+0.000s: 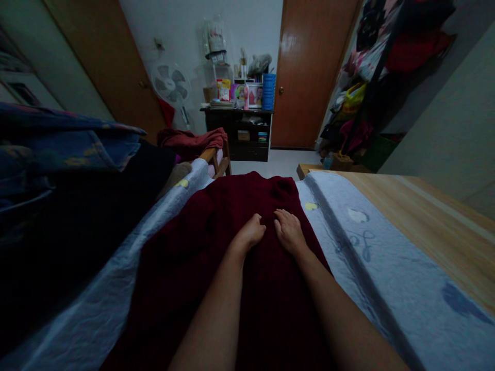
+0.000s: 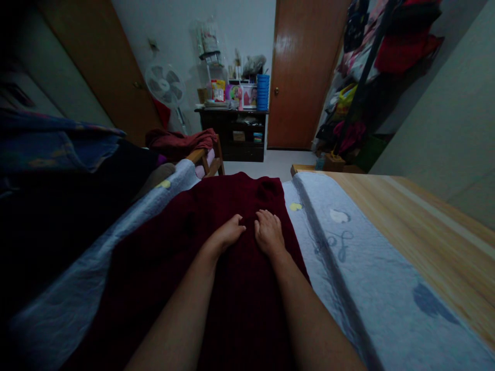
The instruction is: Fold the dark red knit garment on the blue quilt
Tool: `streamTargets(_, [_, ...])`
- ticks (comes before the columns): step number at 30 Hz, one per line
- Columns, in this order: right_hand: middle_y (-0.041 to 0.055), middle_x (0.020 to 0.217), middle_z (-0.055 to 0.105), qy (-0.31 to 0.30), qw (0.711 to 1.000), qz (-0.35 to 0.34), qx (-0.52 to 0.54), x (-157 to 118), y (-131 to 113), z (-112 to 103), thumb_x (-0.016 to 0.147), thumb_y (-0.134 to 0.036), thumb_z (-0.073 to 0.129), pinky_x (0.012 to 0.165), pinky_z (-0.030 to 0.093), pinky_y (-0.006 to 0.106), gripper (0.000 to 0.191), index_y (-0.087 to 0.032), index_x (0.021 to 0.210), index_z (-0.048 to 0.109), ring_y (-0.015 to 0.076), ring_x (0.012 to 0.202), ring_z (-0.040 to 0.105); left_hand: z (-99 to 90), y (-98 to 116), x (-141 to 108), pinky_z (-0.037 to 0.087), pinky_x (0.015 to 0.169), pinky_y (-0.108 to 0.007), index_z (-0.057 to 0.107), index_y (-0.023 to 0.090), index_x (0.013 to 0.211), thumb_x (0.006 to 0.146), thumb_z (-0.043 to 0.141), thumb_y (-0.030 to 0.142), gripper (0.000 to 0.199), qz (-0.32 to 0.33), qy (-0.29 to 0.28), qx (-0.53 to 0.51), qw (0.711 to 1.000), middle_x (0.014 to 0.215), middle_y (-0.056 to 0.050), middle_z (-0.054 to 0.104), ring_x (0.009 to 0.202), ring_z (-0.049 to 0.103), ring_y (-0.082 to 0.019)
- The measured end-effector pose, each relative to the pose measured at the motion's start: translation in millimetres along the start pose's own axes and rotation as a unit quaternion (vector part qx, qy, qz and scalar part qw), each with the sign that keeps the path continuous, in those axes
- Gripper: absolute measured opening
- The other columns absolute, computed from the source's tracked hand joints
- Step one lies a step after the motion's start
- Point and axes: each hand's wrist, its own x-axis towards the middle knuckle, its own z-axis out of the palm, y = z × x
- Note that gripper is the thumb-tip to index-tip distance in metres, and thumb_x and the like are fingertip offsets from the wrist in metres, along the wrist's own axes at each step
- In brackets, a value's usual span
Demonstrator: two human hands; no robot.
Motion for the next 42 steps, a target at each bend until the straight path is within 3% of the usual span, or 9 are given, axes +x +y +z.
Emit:
streamTargets(5, [0.0107, 0.135, 0.055, 0.006, 1.000, -0.001, 0.017, 0, 3, 1, 0.094, -0.026, 0.037, 0.108, 0.030, 0.045, 0.037, -0.018, 0.126, 0.055, 0.0238, 0.129, 0.045, -11.1, -6, 0, 0.050, 0.075, -0.027, 0.066, 0.014, 0.084, 0.077, 0.060, 0.026, 0.015, -0.005, -0.081, -0.006, 0.997, 0.088, -0.007, 0.072, 0.081, 0.065, -0.020])
streamTargets(8, [0.0105, 0.134, 0.056, 0.013, 0.999, -0.001, 0.029, 0, 6, 3, 0.095, -0.027, 0.036, 0.108, 0.030, 0.045, 0.038, -0.018, 0.125, 0.056, 0.0229, 0.129, 0.045, -18.1, -6, -7, 0.051, 0.074, -0.032, 0.068, 0.012, 0.090, 0.073, 0.067, 0.034, 0.028, -0.005, -0.179, -0.093, 0.979, 0.086, -0.006, 0.072, 0.074, 0.065, -0.019])
streamTargets(12, [0.0101, 0.133, 0.057, 0.019, 0.999, -0.001, 0.040, 1, 10, 5, 0.095, -0.027, 0.035, 0.108, 0.031, 0.045, 0.038, -0.019, 0.125, 0.056, 0.0221, 0.128, 0.046, -18.0, -3, -16, 0.048, 0.091, -0.035, 0.060, 0.016, 0.117, 0.060, 0.077, 0.025, 0.060, 0.041, -0.260, -0.224, 0.938, 0.108, -0.006, 0.069, 0.097, 0.064, -0.021])
streamTargets(16, [0.0099, 0.132, 0.058, 0.021, 0.999, 0.001, 0.050, 2, 11, 5, 0.094, -0.028, 0.035, 0.108, 0.032, 0.045, 0.038, -0.019, 0.124, 0.057, 0.0222, 0.127, 0.047, -11.1, -2, -17, 0.041, 0.101, -0.039, 0.048, 0.018, 0.133, 0.056, 0.077, 0.019, 0.082, 0.085, -0.249, -0.237, 0.935, 0.125, -0.009, 0.062, 0.115, 0.056, -0.024])
streamTargets(21, [0.0102, 0.131, 0.058, 0.014, 0.998, 0.009, 0.054, 2, 10, 4, 0.094, -0.028, 0.035, 0.108, 0.032, 0.044, 0.038, -0.018, 0.123, 0.057, 0.0224, 0.127, 0.047, -11.4, -2, -12, 0.035, 0.106, -0.036, 0.045, 0.016, 0.134, 0.054, 0.076, 0.017, 0.086, 0.147, -0.231, -0.180, 0.945, 0.134, -0.009, 0.055, 0.125, 0.048, -0.024])
streamTargets(27, [0.0106, 0.131, 0.058, 0.015, 0.999, 0.011, 0.047, 2, 8, 3, 0.094, -0.027, 0.036, 0.108, 0.032, 0.045, 0.037, -0.018, 0.123, 0.057, 0.0226, 0.126, 0.048, -23.2, -3, -9, 0.048, 0.081, -0.029, 0.068, 0.013, 0.094, 0.059, 0.074, 0.029, 0.039, 0.091, -0.230, -0.010, 0.969, 0.091, -0.003, 0.071, 0.089, 0.063, -0.021])
streamTargets(31, [0.0098, 0.131, 0.058, 0.018, 0.999, 0.003, 0.042, 1, 7, 2, 0.094, -0.027, 0.036, 0.107, 0.032, 0.045, 0.037, -0.019, 0.123, 0.057, 0.0226, 0.126, 0.048, -25.2, -4, -8, 0.046, 0.062, -0.025, 0.068, 0.013, 0.076, 0.061, 0.072, 0.037, 0.028, 0.030, -0.205, 0.064, 0.976, 0.066, 0.000, 0.066, 0.066, 0.060, -0.017])
streamTargets(37, [0.0108, 0.130, 0.058, 0.023, 0.999, 0.007, 0.032, 0, 4, 1, 0.094, -0.027, 0.036, 0.108, 0.032, 0.043, 0.037, -0.017, 0.122, 0.058, 0.0240, 0.126, 0.048, -18.7, -2, -13, 0.042, 0.053, -0.023, 0.066, 0.013, 0.078, 0.061, 0.067, 0.028, 0.023, 0.030, -0.197, 0.037, 0.979, 0.065, 0.001, 0.064, 0.056, 0.054, -0.013])
streamTargets(42, [0.0107, 0.129, 0.059, 0.031, 0.999, 0.005, 0.037, -1, 2, 0, 0.094, -0.025, 0.036, 0.108, 0.030, 0.042, 0.036, -0.017, 0.122, 0.058, 0.0230, 0.125, 0.048, -11.8, -6, -12, 0.046, 0.063, -0.025, 0.066, 0.013, 0.085, 0.058, 0.065, 0.019, 0.028, 0.061, -0.204, -0.039, 0.976, 0.073, 0.001, 0.066, 0.062, 0.056, -0.013])
